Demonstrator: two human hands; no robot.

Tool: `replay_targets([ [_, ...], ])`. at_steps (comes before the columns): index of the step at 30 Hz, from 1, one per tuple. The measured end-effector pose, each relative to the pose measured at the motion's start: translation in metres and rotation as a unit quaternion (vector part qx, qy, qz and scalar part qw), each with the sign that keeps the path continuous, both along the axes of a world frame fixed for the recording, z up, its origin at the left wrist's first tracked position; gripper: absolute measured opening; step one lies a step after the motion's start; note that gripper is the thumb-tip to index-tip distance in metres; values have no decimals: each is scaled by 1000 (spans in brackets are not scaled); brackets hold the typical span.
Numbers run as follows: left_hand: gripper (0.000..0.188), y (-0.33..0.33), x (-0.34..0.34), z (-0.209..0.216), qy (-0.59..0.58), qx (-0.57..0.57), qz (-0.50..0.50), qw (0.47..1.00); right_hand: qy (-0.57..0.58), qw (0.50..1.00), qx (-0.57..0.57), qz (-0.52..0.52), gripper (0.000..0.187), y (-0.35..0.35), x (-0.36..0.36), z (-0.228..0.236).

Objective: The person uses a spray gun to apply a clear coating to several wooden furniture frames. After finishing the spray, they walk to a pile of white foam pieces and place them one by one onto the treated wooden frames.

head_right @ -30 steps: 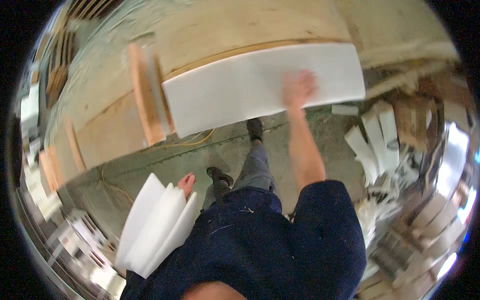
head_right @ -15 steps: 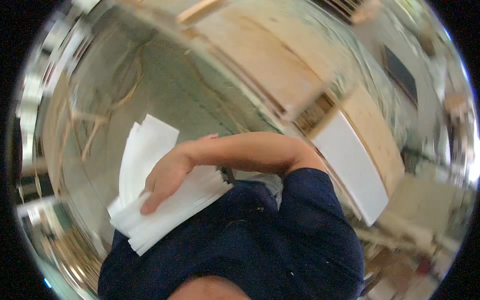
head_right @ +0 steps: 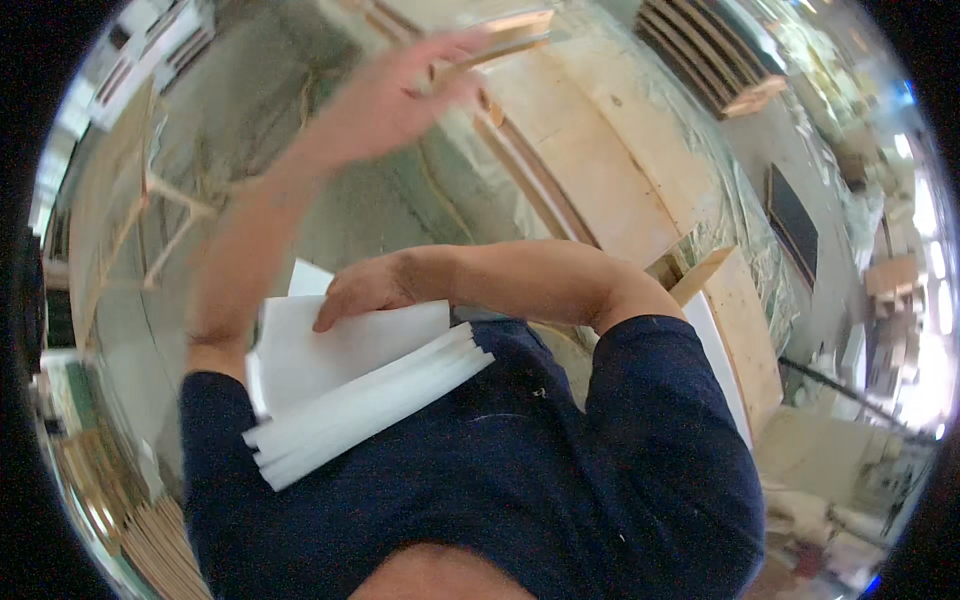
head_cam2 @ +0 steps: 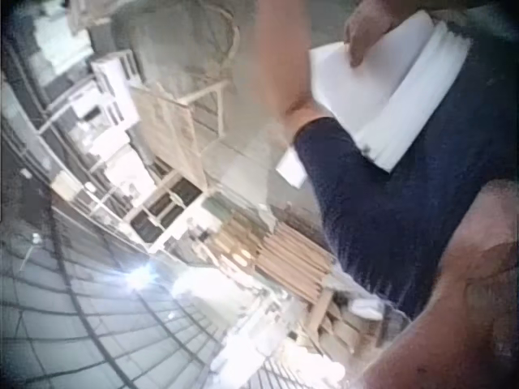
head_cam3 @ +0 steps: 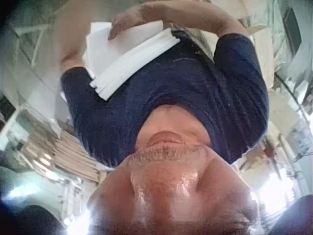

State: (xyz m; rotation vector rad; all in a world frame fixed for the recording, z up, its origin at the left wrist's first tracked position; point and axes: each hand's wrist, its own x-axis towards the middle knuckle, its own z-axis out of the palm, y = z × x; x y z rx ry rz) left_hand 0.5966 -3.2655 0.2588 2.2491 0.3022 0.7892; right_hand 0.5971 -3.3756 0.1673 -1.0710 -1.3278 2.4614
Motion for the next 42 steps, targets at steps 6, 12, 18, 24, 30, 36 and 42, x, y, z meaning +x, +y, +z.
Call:
replay_targets([
  [6, 39, -8, 66, -42, -114, -13, -88, 989, 158, 891, 378, -194, 51, 150, 136, -65],
  [12, 37, 138, 1, -110, -322, -136, 500, 792, -237, 806, 512, -178, 44, 290, 205, 59],
  [18, 41, 248, -31, -137, -378, -217, 538, 721, -50, 801, 565, 192, 72, 263, 100, 142],
  [24, 44, 325, -4, -148, -335, -239, 463, 785, -274, 685, 674, 43, 85, 414, 129, 96],
  [30, 46, 410, -24, -150, -255, -178, 411, 857, -171, 711, 623, -277, 64, 370, 264, 148],
  [36, 52, 422, 76, -175, -9, -57, 212, 976, -260, 693, 324, -590, 40, 226, 394, 125],
  [42, 36, 398, 155, -173, -80, -587, -45, 804, -344, 487, 294, -747, 38, 133, 447, 66],
])
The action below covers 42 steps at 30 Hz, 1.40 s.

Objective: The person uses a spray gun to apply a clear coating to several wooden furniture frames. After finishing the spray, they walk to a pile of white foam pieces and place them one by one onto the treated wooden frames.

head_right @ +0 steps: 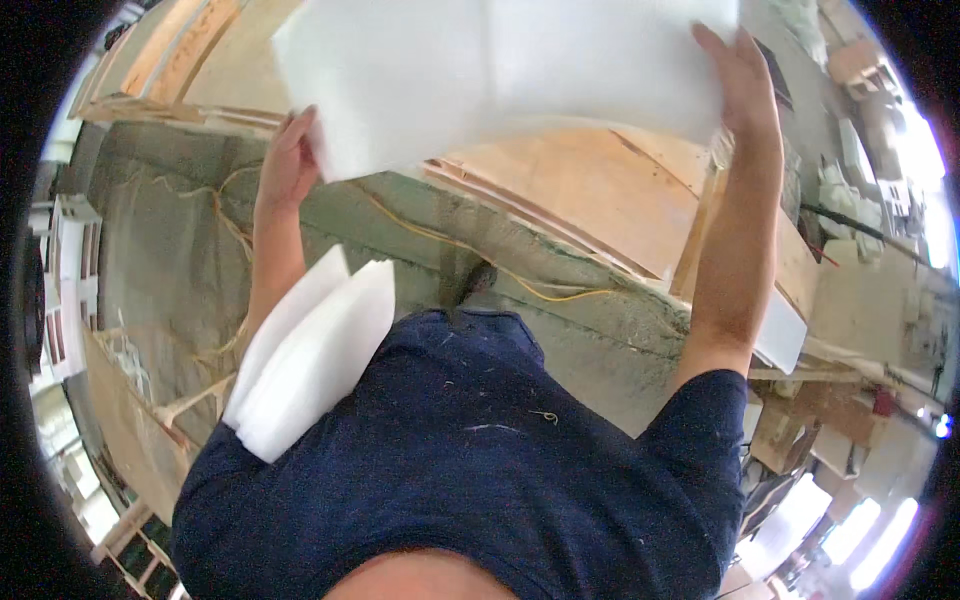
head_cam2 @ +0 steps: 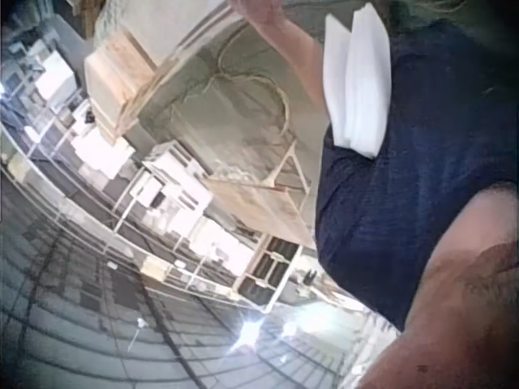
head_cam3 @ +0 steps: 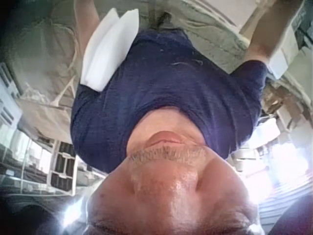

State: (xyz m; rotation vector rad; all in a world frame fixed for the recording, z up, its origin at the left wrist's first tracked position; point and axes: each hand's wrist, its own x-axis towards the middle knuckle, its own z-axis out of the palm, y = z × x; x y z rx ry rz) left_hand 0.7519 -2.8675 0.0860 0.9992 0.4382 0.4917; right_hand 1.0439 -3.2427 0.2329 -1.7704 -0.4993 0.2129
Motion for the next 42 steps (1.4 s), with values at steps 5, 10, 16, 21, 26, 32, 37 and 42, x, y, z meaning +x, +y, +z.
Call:
replay_targets([
  [5, 31, 31, 36, -65, 204, 164, -75, 962, 30, 996, -19, -79, 46, -38, 27, -99],
  [10, 37, 23, 81, -120, 284, 252, -169, 909, -29, 987, -101, -120, 60, -69, -5, -183],
  [16, 41, 58, 127, -169, 324, 277, -202, 882, 26, 966, -132, -222, 53, -54, -50, -205],
  [21, 43, 87, 143, -202, 334, 291, -242, 863, 34, 947, -180, -265, 48, -24, -69, -204],
  [26, 43, 90, 143, -220, 329, 265, -270, 865, 55, 935, -193, -292, 45, -17, -77, -212],
  [32, 42, 94, 145, -238, 317, 265, -282, 866, 80, 932, -178, -305, 44, -9, -82, -209],
  [37, 40, 96, 148, -235, 324, 280, -284, 858, 77, 927, -193, -313, 45, -5, -85, -210],
  [42, 40, 95, 149, -241, 343, 292, -275, 849, 71, 922, -227, -307, 44, -6, -83, -212],
])
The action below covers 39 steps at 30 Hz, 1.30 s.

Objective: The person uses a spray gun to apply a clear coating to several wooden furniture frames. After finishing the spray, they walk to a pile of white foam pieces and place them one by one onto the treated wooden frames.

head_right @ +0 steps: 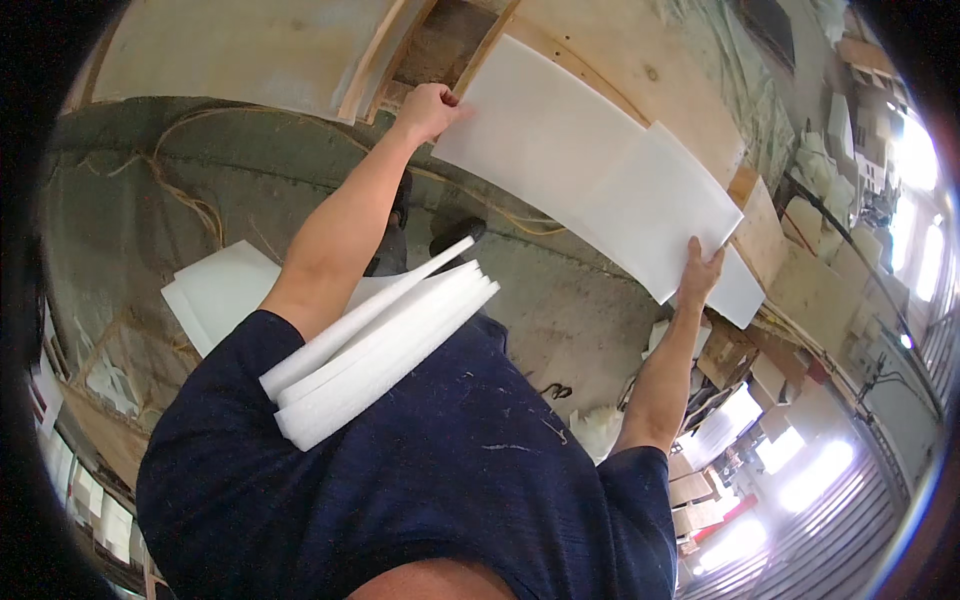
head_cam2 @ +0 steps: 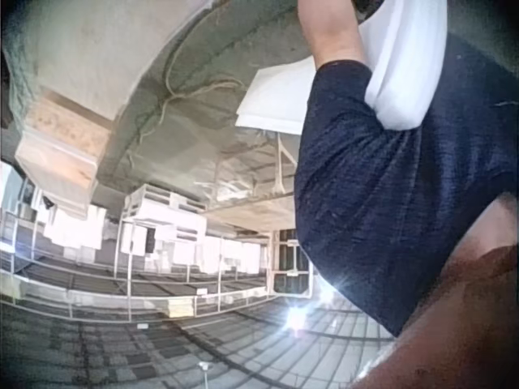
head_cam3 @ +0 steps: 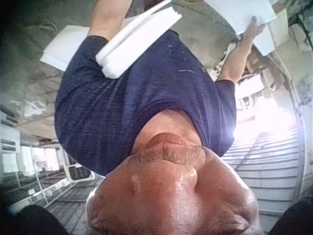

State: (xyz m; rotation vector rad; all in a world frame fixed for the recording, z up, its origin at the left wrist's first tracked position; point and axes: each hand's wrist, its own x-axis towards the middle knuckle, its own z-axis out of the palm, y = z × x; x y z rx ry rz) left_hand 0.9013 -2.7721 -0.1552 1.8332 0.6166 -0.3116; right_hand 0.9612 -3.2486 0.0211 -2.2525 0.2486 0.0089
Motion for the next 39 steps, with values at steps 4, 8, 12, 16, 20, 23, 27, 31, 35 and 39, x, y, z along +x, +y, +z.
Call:
replay_targets([
  [4, 40, -5, -2, 6, -31, 51, -1, 998, 5, 999, -53, -8, 43, -1, 7, -5],
  [8, 43, -9, -2, 11, 11, 71, -12, 997, -4, 1000, -26, 5, 46, -5, 11, -13],
  [12, 59, -21, -6, 8, -96, 121, 56, 987, -2, 999, -31, 12, 46, 0, 12, -14],
  [16, 69, -45, 12, 34, -143, 340, -95, 925, 19, 991, -129, 5, 49, 17, 6, 1],
  [20, 67, -71, 27, 27, -100, 403, -207, 886, 56, 983, -173, 2, 51, 26, 15, 6],
  [23, 68, -76, 32, 22, -64, 452, -245, 856, 83, 977, -194, 44, 42, 7, 37, 9],
  [27, 65, -83, 38, 18, -54, 481, -250, 839, 61, 997, -23, 34, 47, -23, 45, 16],
  [31, 68, -101, 32, 18, -62, 490, -287, 821, 24, 995, -54, 80, 47, -46, 63, -29],
  [35, 69, -138, 23, 16, -78, 471, -340, 811, -64, 981, -175, 54, 50, -70, 67, -123],
  [39, 72, -163, 11, 10, -74, 476, -359, 800, 59, 988, -103, 96, 46, -53, 57, -107],
])
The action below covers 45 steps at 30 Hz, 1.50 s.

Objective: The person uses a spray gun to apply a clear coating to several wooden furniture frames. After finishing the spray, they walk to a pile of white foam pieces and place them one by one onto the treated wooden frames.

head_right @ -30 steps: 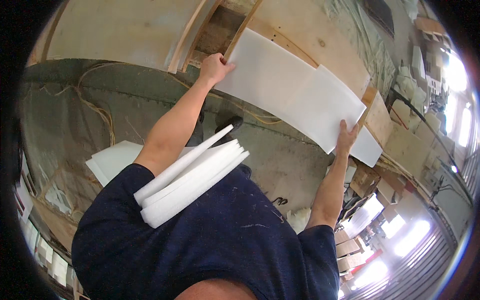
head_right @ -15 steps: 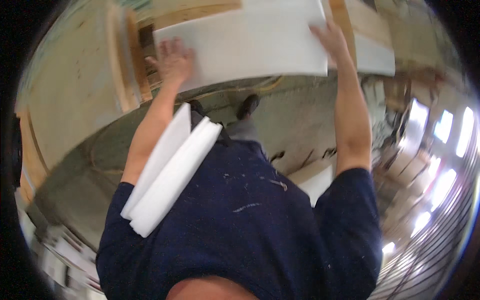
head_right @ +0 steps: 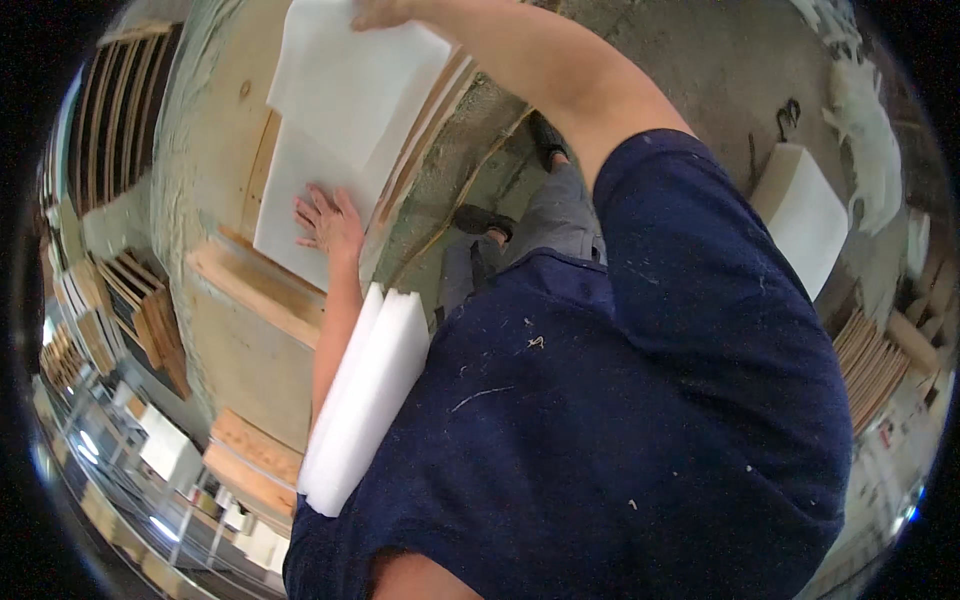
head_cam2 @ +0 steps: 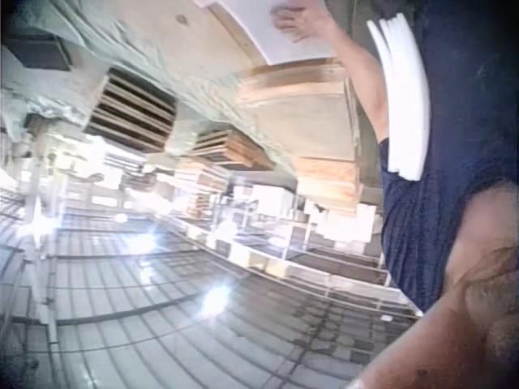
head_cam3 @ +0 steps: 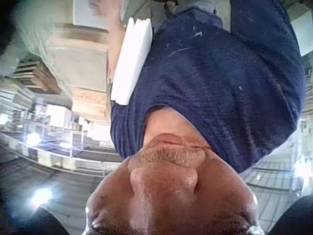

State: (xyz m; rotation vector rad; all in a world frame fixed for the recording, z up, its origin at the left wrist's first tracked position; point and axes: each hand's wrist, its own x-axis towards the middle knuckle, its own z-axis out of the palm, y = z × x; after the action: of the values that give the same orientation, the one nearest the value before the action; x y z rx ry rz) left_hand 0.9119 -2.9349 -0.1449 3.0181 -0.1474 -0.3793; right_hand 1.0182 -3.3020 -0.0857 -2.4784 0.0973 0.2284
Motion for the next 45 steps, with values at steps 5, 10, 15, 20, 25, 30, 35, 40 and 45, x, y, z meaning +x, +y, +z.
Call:
replay_targets([
  [5, 76, -34, -8, 4, 12, 21, -61, 998, -4, 997, -5, -80, 49, -5, -24, -32],
  [10, 81, -34, -13, -3, 3, 31, -71, 997, 49, 996, -32, -63, 50, -1, -34, -31],
  [15, 83, -38, -9, -3, 20, 69, -68, 995, -61, 980, -137, -131, 51, 12, -49, -45],
  [20, 86, -64, -4, 7, 103, 9, -16, 995, -41, 967, 74, -239, 70, -5, -49, -11],
  [25, 86, -142, 5, 18, 106, -335, -66, 934, 78, 969, 210, -103, 87, -65, -23, 40],
  [30, 103, -262, 24, 58, -69, -367, -284, 883, 143, 903, 391, -105, 89, -118, 1, 76],
  [35, 124, -380, 24, 80, -71, -238, -244, 937, 181, 923, 336, 53, 75, -186, 27, 80],
  [40, 118, -424, 20, 49, -49, -175, -254, 950, 159, 947, 256, 116, 51, -238, 35, 45],
  [45, 93, -437, 29, 29, -53, -99, -268, 957, 142, 942, 301, 53, 38, -263, 39, 12],
])
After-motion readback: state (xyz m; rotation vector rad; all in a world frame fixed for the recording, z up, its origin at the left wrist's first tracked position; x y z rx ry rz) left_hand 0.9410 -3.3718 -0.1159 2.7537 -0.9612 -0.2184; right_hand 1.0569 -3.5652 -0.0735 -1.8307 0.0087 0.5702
